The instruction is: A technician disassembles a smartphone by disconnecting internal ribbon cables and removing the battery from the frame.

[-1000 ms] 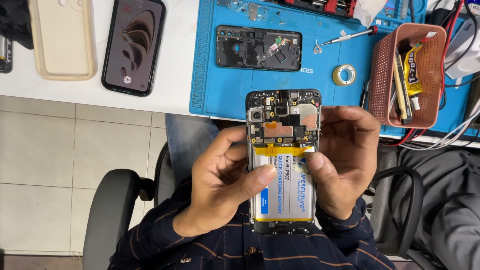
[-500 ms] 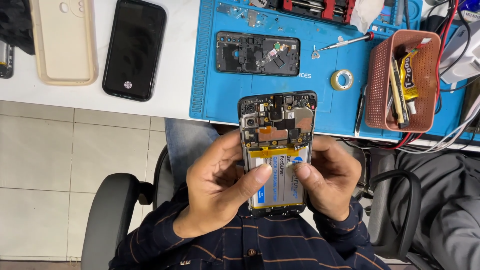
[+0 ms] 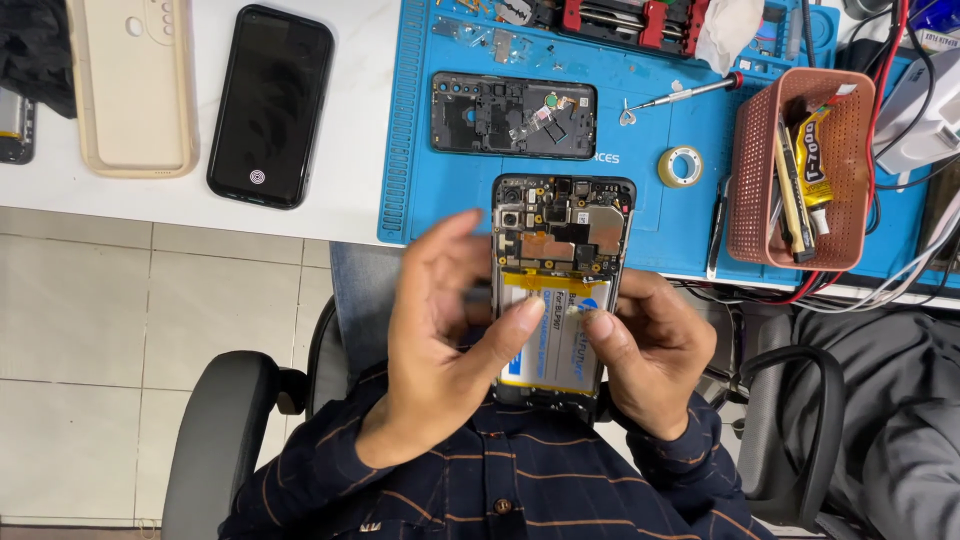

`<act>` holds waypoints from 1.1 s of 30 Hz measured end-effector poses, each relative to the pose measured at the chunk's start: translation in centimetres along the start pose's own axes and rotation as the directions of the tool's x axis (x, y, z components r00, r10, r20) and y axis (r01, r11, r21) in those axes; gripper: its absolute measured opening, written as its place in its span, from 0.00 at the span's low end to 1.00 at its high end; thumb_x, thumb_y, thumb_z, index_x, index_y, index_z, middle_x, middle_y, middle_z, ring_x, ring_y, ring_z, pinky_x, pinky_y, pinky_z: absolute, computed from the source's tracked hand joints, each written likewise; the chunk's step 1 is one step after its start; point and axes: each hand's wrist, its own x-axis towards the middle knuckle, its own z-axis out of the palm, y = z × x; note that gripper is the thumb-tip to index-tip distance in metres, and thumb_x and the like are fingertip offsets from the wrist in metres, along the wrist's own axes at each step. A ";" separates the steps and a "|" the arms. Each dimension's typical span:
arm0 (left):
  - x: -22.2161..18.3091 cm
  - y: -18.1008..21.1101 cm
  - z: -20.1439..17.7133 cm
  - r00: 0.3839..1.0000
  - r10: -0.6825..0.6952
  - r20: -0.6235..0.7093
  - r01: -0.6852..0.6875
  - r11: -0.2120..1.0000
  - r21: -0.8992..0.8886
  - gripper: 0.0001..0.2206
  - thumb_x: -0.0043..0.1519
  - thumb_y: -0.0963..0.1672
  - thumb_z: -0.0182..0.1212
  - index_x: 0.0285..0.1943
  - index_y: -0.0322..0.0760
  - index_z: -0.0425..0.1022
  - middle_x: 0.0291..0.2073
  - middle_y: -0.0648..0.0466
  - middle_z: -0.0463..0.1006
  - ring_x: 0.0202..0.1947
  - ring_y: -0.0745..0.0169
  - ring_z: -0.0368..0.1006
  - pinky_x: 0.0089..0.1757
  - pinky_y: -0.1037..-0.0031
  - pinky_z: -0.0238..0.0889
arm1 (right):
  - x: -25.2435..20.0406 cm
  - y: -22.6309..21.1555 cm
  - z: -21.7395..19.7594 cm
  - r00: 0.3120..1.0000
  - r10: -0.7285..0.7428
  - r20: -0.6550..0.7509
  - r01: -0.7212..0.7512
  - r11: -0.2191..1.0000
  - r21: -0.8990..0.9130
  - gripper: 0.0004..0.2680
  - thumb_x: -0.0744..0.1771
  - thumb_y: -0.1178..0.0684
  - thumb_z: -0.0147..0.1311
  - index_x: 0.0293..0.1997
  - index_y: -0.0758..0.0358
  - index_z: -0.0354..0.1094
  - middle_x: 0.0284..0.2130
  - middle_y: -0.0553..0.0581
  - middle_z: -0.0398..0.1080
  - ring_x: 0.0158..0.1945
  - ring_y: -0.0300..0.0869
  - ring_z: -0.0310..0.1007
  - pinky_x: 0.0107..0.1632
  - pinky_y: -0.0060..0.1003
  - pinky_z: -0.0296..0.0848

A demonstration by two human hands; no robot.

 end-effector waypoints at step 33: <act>1.1 -1.7 1.1 0.794 0.598 0.109 -0.453 0.463 0.762 0.06 0.72 0.48 0.71 0.48 0.48 0.90 0.73 0.38 0.64 0.76 0.37 0.55 0.73 0.47 0.61 | 2.0 1.8 1.6 0.895 -0.418 0.154 0.444 0.866 -0.229 0.09 0.72 0.59 0.56 0.51 0.81 0.67 0.36 0.67 0.73 0.33 0.50 0.68 0.38 0.41 0.68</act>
